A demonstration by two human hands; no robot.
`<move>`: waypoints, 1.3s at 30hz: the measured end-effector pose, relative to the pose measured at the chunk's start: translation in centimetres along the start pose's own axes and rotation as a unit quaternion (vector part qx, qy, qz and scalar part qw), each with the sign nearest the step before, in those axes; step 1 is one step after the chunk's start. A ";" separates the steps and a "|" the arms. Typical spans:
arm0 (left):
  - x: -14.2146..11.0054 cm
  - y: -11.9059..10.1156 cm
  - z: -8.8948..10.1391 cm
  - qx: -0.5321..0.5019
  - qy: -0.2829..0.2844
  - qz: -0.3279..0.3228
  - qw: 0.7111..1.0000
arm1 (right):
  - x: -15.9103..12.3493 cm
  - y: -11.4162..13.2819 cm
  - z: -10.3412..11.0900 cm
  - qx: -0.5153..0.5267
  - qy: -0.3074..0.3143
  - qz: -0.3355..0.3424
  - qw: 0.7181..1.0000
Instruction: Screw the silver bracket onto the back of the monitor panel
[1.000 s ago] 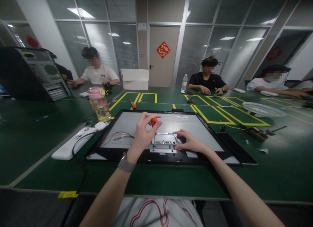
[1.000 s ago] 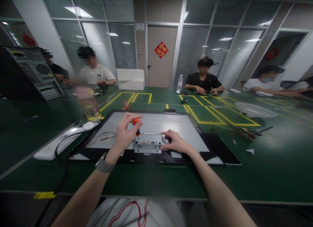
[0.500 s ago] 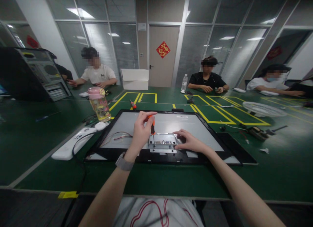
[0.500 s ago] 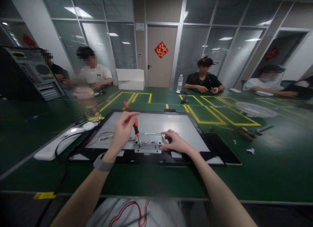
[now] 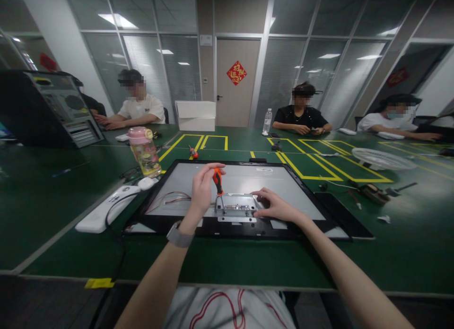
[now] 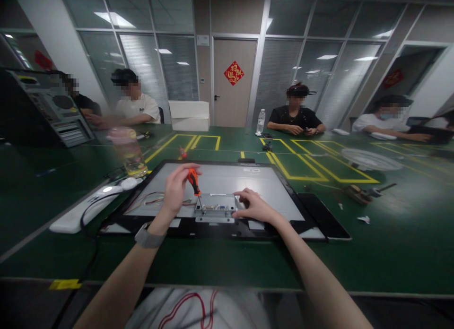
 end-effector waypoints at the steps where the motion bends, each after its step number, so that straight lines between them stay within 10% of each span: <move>1: 0.0 -0.1 0.0 0.014 -0.009 -0.010 1.000 | 0.0 0.0 0.0 0.000 -0.001 0.000 1.000; 32: 0.0 0.1 0.0 0.075 -0.051 -0.031 0.995 | 0.0 0.1 0.0 -0.001 -0.002 -0.004 1.000; 39: 0.2 0.7 -0.1 -0.040 -0.003 0.035 0.999 | -0.1 0.6 0.2 -0.001 0.003 -0.010 1.000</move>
Point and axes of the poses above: each hand's wrist, its own x-axis towards the middle knuckle, its own z-axis out of the back of the hand, y = z × x, the point moved 2 cm from there along x, towards the middle knuckle, and after that the axes turned 2 degrees about y, right-handed, at the moved point
